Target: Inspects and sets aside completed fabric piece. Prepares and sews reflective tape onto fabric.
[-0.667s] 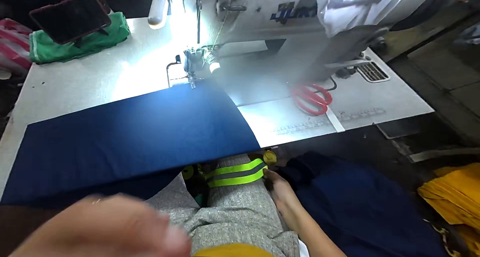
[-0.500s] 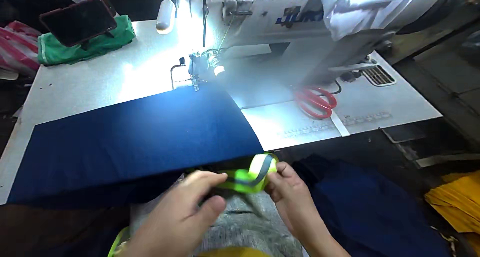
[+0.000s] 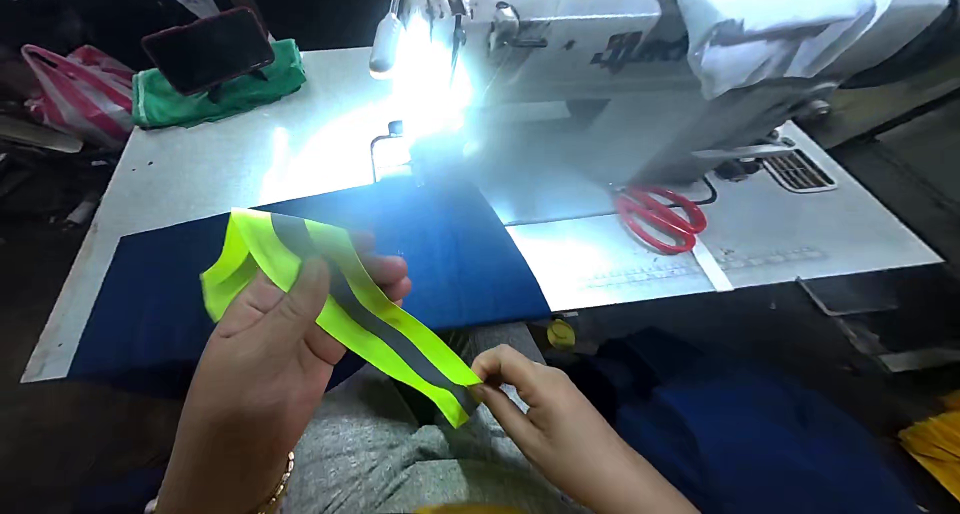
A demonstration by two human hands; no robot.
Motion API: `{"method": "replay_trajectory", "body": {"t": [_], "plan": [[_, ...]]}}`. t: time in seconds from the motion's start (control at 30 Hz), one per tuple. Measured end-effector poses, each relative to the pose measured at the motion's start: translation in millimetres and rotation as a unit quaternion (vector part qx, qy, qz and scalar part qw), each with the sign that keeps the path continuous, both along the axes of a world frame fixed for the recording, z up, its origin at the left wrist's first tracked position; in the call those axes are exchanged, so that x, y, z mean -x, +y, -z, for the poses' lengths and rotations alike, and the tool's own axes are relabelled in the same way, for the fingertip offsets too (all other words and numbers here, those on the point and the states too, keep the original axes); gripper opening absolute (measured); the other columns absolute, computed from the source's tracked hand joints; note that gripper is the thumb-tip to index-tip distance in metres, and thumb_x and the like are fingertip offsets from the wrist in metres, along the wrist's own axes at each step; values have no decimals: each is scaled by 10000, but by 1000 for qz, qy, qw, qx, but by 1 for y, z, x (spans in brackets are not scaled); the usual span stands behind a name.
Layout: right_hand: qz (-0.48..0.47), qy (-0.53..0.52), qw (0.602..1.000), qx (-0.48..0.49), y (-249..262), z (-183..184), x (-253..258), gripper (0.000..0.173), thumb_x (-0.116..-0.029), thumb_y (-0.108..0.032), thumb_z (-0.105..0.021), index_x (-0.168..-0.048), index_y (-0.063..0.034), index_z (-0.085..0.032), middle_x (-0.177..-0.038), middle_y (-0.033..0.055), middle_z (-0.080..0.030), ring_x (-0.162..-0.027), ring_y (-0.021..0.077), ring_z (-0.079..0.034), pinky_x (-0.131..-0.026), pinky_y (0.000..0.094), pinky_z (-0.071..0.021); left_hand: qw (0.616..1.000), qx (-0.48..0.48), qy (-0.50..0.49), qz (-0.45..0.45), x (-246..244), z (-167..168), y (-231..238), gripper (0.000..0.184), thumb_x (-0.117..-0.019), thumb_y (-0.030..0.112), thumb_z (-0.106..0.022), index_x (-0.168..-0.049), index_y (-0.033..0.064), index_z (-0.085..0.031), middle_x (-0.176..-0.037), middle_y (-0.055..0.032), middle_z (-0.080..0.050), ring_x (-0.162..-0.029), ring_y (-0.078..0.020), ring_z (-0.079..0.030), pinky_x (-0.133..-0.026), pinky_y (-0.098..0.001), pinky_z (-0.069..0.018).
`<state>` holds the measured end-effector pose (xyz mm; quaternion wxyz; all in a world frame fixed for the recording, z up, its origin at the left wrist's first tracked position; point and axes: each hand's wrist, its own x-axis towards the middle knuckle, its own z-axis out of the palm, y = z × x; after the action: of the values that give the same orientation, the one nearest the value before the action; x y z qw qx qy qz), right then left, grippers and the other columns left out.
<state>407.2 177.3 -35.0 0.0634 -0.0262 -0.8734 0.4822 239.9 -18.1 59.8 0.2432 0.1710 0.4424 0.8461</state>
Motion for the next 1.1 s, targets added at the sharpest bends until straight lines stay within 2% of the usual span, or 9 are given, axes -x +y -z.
{"method": "replay_trajectory", "body": {"t": [0.3, 0.47, 0.53, 0.63, 0.8, 0.9, 0.97, 1.03, 1.1], "plan": [[-96, -35, 995, 22, -16, 12, -5, 181, -1044, -213, -581, -1059, -73, -695, -934, 55, -714, -835, 120, -693, -765, 297, -590, 995, 42, 54, -68, -2, -4, -3, 285, -1091, 152, -427, -1226, 84, -669, -1087, -86, -753, -976, -166, -750, -842, -342, -641], [-150, -143, 977, -55, -3, 6, -5, 173, -1026, -188, -576, -1036, -59, -691, -947, 102, -706, -891, 235, -706, -794, 435, -585, 990, 61, 22, -126, -1, 0, -4, 270, -1086, 135, -433, -1211, 126, -672, -1080, -45, -755, -954, -140, -751, -818, -324, -646], [-151, -167, 974, -29, -2, 0, -1, 259, -1024, -240, -602, -1181, -44, -667, -1104, 134, -710, -1037, 268, -699, -914, 483, -564, 991, 77, -9, -108, -8, 10, 3, 258, -1067, 108, -468, -1219, 139, -674, -1089, -56, -759, -955, -158, -754, -807, -338, -647], [-89, -42, 990, 98, -17, 4, 6, 510, -1021, -352, -627, -1419, -41, -560, -1337, 105, -651, -1230, 154, -633, -1072, 378, -524, 994, 77, -72, -29, -27, 28, 21, 245, -1053, 49, -484, -1226, 63, -657, -1087, -137, -757, -958, -238, -759, -842, -392, -642], [-37, -24, 994, 96, -35, 2, 2, 224, -1043, -196, -589, -1019, 3, -690, -910, 114, -713, -862, 176, -708, -815, 378, -594, 994, 109, 12, -10, 2, 36, 27, 218, -1051, 118, -531, -1172, 65, -705, -1070, -131, -750, -960, -215, -745, -857, -364, -629], [-43, -104, 990, 83, -31, 17, -17, 247, -1042, -190, -576, -1003, 35, -671, -864, 159, -691, -803, 255, -696, -762, 451, -581, 951, 257, 150, -85, 49, 37, 23, 171, -997, 29, -606, -1085, 107, -731, -954, -36, -738, -769, -110, -693, -679, -252, -600], [-13, -144, 984, 101, -30, 27, -24, 257, -1043, -204, -570, -1018, 36, -658, -867, 154, -686, -793, 250, -691, -753, 453, -579, 884, 377, 271, -55, 74, 42, 30, 118, -979, 53, -658, -1038, 131, -723, -949, 15, -743, -778, -83, -687, -689, -260, -588], [15, -156, 981, 117, -29, 29, -22, 252, -1043, -209, -572, -1031, 27, -658, -867, 138, -686, -781, 229, -686, -741, 434, -576, 813, 459, 358, -34, 90, 49, 49, 98, -1004, 144, -654, -997, 84, -731, -876, -38, -711, -750, -145, -654, -685, -361, -548], [37, -153, 978, 135, -28, 29, -14, 238, -1043, -203, -572, -1051, 16, -665, -886, 123, -697, -795, 207, -690, -757, 415, -579, 770, 502, 393, -14, 101, 60, 68, 202, -1036, 214, -613, -1112, 61, -721, -984, -127, -725, -867, -259, -694, -797, -488, -567]]}}
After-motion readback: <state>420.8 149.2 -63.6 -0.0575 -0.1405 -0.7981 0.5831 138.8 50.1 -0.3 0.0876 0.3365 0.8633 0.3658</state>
